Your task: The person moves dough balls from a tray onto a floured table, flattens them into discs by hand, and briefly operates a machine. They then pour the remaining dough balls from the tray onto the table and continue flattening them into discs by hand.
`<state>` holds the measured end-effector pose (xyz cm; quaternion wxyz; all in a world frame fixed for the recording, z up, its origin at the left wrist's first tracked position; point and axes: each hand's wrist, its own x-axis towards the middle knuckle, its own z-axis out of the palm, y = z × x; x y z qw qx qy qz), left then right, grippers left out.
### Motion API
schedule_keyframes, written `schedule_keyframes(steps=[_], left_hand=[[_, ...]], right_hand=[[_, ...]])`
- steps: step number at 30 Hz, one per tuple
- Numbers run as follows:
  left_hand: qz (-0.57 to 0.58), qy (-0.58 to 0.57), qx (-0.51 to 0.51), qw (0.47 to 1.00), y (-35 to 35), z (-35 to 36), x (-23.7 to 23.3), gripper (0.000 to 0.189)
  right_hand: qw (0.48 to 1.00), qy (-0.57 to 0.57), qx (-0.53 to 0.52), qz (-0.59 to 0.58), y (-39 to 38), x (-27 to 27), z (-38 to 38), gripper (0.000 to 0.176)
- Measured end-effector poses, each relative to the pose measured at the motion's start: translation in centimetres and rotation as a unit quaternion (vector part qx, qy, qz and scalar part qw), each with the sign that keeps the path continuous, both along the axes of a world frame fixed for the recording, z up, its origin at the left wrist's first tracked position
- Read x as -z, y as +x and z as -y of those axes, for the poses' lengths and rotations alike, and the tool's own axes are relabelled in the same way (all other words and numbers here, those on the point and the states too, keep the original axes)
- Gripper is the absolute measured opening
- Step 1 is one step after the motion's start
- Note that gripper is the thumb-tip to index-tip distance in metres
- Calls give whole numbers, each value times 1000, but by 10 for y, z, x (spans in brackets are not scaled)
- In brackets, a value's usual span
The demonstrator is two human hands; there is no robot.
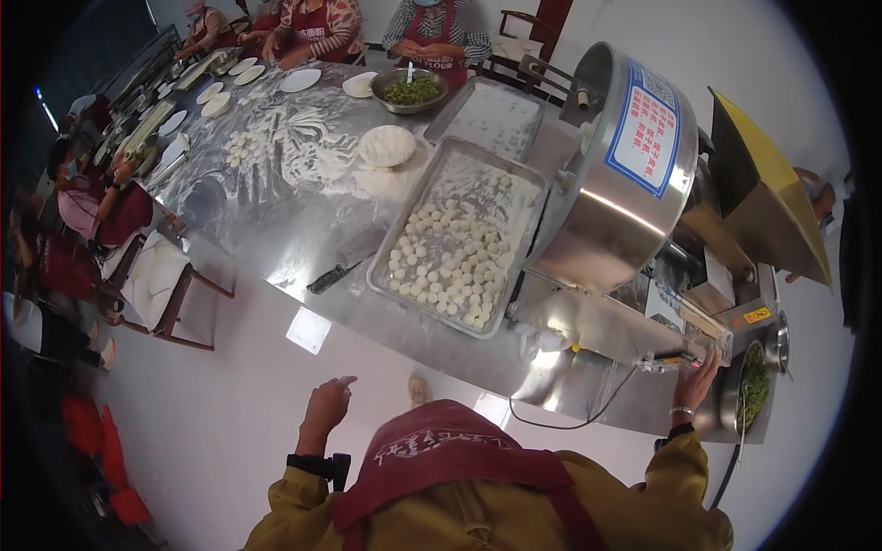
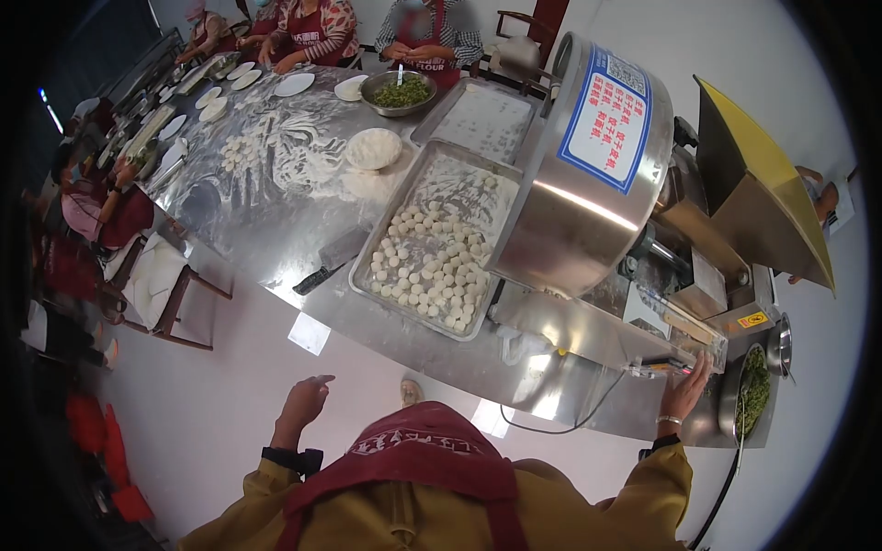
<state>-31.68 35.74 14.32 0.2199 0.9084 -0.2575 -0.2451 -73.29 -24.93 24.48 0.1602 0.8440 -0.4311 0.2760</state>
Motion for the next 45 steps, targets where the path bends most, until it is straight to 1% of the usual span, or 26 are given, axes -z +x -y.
schedule_keyframes(steps=[7,11,12,13,16,18,19,20,22,23,24,25,26,27,28,29,30,32,33,34,35,38,40,42,44,45], left_hand=[[20,1,54,998,31,29,4,33],[30,27,73,996,52,33,8,35],[23,13,61,998,58,31,11,34],[19,9,63,998,64,29,5,34],[1,47,82,996,84,20,3,35],[6,50,87,995,101,8,-1,35],[7,50,91,995,109,2,-3,35],[6,54,82,995,116,-7,-3,35],[7,62,63,996,137,-30,-3,36],[8,52,53,997,147,-46,-2,36],[10,43,41,998,158,-64,-2,36],[10,33,32,999,168,-83,-2,36],[7,41,14,999,180,-104,-1,36],[5,50,-4,999,190,-127,0,36],[3,60,-21,998,203,-151,1,36],[6,70,-29,997,216,-174,-1,36],[9,81,-38,996,229,-197,-5,36],[13,93,-55,994,252,-240,-12,36],[17,96,-62,993,266,-261,-16,36],[24,99,-68,992,281,-281,-20,36],[35,102,-78,991,295,-299,-24,36],[55,110,-100,987,335,-337,-38,35],[54,103,-109,987,353,-348,-49,35],[54,87,-108,989,371,-360,-34,36],[46,72,-109,990,393,-363,-24,37],[36,68,-112,991,403,-364,-24,37]], right_hand=[[1000,-17,6,4,3,3,0,91],[998,25,50,3,5,-3,-3,90],[998,41,55,3,2,0,1,89],[998,29,57,9,0,4,6,89],[998,-10,59,17,8,7,0,88],[995,-28,98,21,22,8,-8,88],[990,-14,138,12,32,6,-14,82],[982,-20,187,30,31,22,-10,78],[957,-28,281,69,23,92,11,72],[944,14,326,57,44,122,-9,67],[927,55,369,43,79,140,-44,63],[828,201,466,-237,123,156,-71,62],[712,260,389,-523,160,180,-97,67],[814,262,351,-381,198,195,-137,65],[889,260,300,-226,236,210,-185,63],[910,324,243,-90,274,223,-222,62],[906,381,178,46,314,234,-253,61],[894,437,77,55,388,261,-298,65],[896,442,24,29,421,272,-317,65],[895,445,-29,5,457,270,-341,65],[874,482,-64,-13,491,264,-361,65],[844,521,-126,-30,577,260,-412,63],[872,437,-210,-75,621,271,-438,65],[820,516,-242,-56,662,264,-459,71],[833,479,-235,-145,705,255,-475,73],[840,477,-216,-146,723,253,-481,71]])
